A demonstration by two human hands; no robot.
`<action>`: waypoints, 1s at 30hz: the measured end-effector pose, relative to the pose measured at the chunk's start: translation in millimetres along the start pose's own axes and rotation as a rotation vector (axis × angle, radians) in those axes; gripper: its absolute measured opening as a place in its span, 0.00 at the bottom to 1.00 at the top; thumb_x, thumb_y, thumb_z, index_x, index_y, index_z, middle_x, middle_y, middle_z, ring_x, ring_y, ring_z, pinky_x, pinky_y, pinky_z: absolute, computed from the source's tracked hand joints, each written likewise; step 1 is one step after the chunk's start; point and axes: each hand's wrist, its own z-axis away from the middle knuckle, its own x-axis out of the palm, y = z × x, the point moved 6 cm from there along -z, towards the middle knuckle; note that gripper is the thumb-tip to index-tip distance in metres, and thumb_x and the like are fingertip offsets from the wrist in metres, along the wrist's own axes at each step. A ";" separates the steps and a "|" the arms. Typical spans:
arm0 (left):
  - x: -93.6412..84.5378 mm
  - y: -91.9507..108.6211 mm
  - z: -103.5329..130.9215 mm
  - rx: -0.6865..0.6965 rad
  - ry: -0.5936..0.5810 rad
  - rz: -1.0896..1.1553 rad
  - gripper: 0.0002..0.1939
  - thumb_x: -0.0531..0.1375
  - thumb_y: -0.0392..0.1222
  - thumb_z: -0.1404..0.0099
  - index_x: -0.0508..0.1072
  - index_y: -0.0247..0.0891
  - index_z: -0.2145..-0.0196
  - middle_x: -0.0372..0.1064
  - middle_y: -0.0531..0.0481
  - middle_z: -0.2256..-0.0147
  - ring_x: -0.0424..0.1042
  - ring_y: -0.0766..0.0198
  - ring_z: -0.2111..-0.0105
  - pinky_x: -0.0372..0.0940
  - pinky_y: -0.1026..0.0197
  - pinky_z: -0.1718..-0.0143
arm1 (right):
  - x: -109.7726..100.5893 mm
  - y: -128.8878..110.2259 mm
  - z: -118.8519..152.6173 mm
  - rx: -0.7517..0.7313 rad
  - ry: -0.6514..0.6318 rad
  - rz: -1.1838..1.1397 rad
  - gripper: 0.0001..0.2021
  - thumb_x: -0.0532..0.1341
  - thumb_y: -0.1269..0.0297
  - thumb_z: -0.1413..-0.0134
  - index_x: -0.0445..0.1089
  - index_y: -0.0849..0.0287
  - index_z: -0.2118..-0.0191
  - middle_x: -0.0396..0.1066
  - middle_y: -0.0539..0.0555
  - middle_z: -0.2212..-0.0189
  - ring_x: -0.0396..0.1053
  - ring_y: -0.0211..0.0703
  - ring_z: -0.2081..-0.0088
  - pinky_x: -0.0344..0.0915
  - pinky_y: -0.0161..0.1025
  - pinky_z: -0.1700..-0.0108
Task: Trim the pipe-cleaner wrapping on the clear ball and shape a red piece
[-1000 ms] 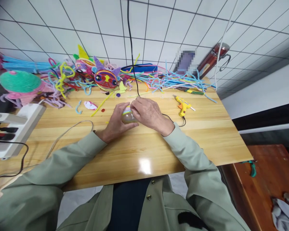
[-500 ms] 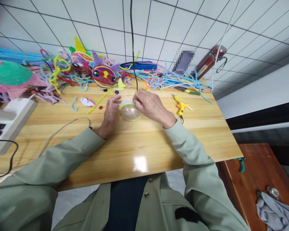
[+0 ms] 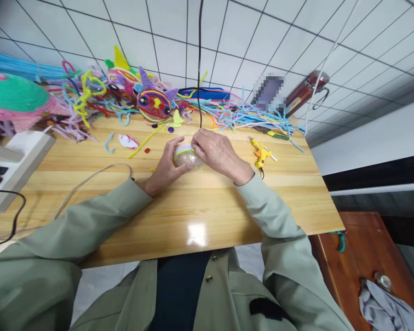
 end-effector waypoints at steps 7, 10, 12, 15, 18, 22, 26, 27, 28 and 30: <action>6.6 -5.4 -1.7 0.032 -0.059 -0.064 0.60 0.78 0.73 0.38 0.59 0.41 0.22 0.64 0.30 0.26 0.64 0.33 0.24 0.61 0.32 0.21 | 2.3 0.2 0.1 0.004 -0.023 0.008 0.10 0.56 0.66 0.22 0.74 0.54 0.54 0.78 0.60 0.57 0.73 0.54 0.56 0.66 0.48 0.55; 7.0 -7.3 -1.8 0.023 -0.056 -0.068 0.60 0.79 0.72 0.39 0.60 0.40 0.23 0.66 0.30 0.27 0.66 0.33 0.24 0.62 0.33 0.22 | 5.7 2.3 0.5 0.016 -0.002 -0.013 0.09 0.56 0.65 0.21 0.74 0.53 0.54 0.79 0.60 0.56 0.73 0.54 0.55 0.67 0.48 0.54; 7.0 -7.7 -1.8 0.019 -0.051 -0.063 0.59 0.79 0.72 0.38 0.61 0.40 0.23 0.66 0.31 0.27 0.66 0.34 0.25 0.62 0.33 0.22 | 7.2 3.6 0.5 0.012 0.015 -0.037 0.09 0.56 0.64 0.20 0.74 0.54 0.54 0.79 0.60 0.56 0.73 0.53 0.55 0.67 0.48 0.53; 8.3 -9.5 -1.8 0.011 -0.062 -0.036 0.61 0.78 0.74 0.39 0.60 0.40 0.23 0.65 0.30 0.27 0.66 0.33 0.24 0.61 0.32 0.21 | 9.0 6.4 -0.1 0.010 0.033 -0.068 0.09 0.57 0.62 0.20 0.74 0.54 0.54 0.79 0.60 0.56 0.74 0.53 0.55 0.67 0.48 0.53; 11.0 -11.5 -1.9 0.027 -0.092 -0.024 0.67 0.79 0.78 0.44 0.57 0.41 0.22 0.62 0.29 0.25 0.62 0.31 0.22 0.59 0.31 0.20 | 10.7 9.3 -0.6 0.026 0.045 -0.087 0.10 0.57 0.62 0.19 0.75 0.53 0.54 0.78 0.59 0.56 0.74 0.54 0.55 0.68 0.48 0.52; 12.2 -12.1 -2.1 0.071 -0.105 -0.055 0.65 0.78 0.77 0.41 0.57 0.41 0.22 0.61 0.29 0.25 0.62 0.32 0.22 0.59 0.30 0.20 | 10.8 11.5 0.6 0.042 0.063 -0.115 0.11 0.56 0.62 0.20 0.76 0.53 0.55 0.79 0.59 0.57 0.75 0.53 0.55 0.69 0.49 0.51; 9.6 -11.2 -1.7 0.071 -0.085 -0.081 0.62 0.77 0.76 0.38 0.57 0.42 0.22 0.63 0.30 0.26 0.65 0.33 0.24 0.61 0.31 0.21 | -1.5 28.3 1.1 0.096 0.135 -0.121 0.07 0.60 0.62 0.24 0.76 0.52 0.56 0.80 0.57 0.58 0.76 0.53 0.56 0.70 0.50 0.50; 8.4 -10.3 -1.6 0.071 -0.077 -0.090 0.62 0.77 0.76 0.38 0.57 0.41 0.22 0.63 0.30 0.26 0.65 0.33 0.24 0.61 0.31 0.21 | -7.0 37.5 0.3 0.127 0.165 -0.109 0.07 0.61 0.62 0.25 0.76 0.52 0.57 0.81 0.57 0.59 0.76 0.54 0.56 0.71 0.50 0.50; 7.2 -9.2 -1.3 0.072 -0.070 -0.099 0.62 0.77 0.76 0.39 0.57 0.41 0.22 0.63 0.30 0.25 0.64 0.33 0.23 0.61 0.31 0.21 | -12.6 48.5 -1.3 0.162 0.194 -0.094 0.06 0.62 0.61 0.26 0.76 0.52 0.58 0.81 0.57 0.59 0.76 0.54 0.56 0.71 0.51 0.49; 5.0 -6.7 -0.9 0.072 -0.058 -0.113 0.63 0.77 0.77 0.39 0.58 0.41 0.23 0.62 0.29 0.25 0.64 0.33 0.23 0.60 0.31 0.21 | -22.1 74.4 -7.3 0.228 0.225 -0.062 0.06 0.63 0.61 0.27 0.76 0.51 0.59 0.81 0.56 0.60 0.76 0.54 0.57 0.72 0.52 0.48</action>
